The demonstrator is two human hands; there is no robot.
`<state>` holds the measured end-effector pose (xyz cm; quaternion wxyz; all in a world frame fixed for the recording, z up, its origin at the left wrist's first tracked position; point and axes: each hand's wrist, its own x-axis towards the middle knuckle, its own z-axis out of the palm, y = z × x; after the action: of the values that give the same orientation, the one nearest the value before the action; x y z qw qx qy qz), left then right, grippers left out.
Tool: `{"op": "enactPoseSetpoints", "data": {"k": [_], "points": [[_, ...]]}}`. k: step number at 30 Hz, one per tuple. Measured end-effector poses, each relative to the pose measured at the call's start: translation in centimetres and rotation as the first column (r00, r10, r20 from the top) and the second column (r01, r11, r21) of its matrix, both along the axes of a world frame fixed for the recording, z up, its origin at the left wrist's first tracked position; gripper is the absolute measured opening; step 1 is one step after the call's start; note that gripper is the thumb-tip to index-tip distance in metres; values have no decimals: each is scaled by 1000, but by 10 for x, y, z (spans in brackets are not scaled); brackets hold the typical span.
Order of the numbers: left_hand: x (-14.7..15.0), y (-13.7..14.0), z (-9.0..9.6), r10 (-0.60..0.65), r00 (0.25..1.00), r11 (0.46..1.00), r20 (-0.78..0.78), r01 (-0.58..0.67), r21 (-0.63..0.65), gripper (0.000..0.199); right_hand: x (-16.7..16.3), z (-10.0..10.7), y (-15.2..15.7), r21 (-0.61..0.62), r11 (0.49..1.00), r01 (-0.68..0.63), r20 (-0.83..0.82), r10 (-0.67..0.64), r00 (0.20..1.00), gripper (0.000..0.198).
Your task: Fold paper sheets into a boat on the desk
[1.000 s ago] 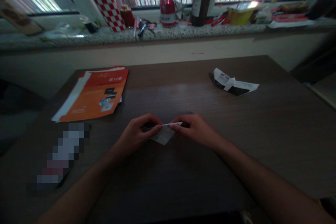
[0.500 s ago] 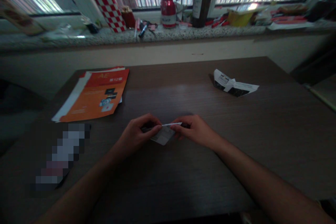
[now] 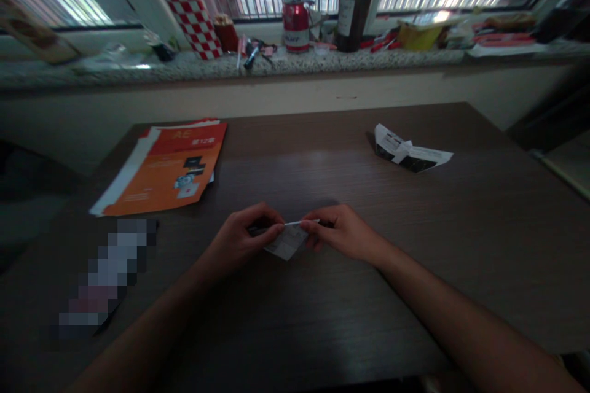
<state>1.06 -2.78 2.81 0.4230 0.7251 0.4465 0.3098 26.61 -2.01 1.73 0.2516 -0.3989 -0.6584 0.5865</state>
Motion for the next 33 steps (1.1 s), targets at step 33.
{"op": "enactPoseSetpoints", "data": {"k": [33], "points": [[-1, -1, 1, 23, 999, 997, -23, -24, -71, 11, 6, -9, 3, -85, 995, -58, -64, 53, 997, 39]]}}
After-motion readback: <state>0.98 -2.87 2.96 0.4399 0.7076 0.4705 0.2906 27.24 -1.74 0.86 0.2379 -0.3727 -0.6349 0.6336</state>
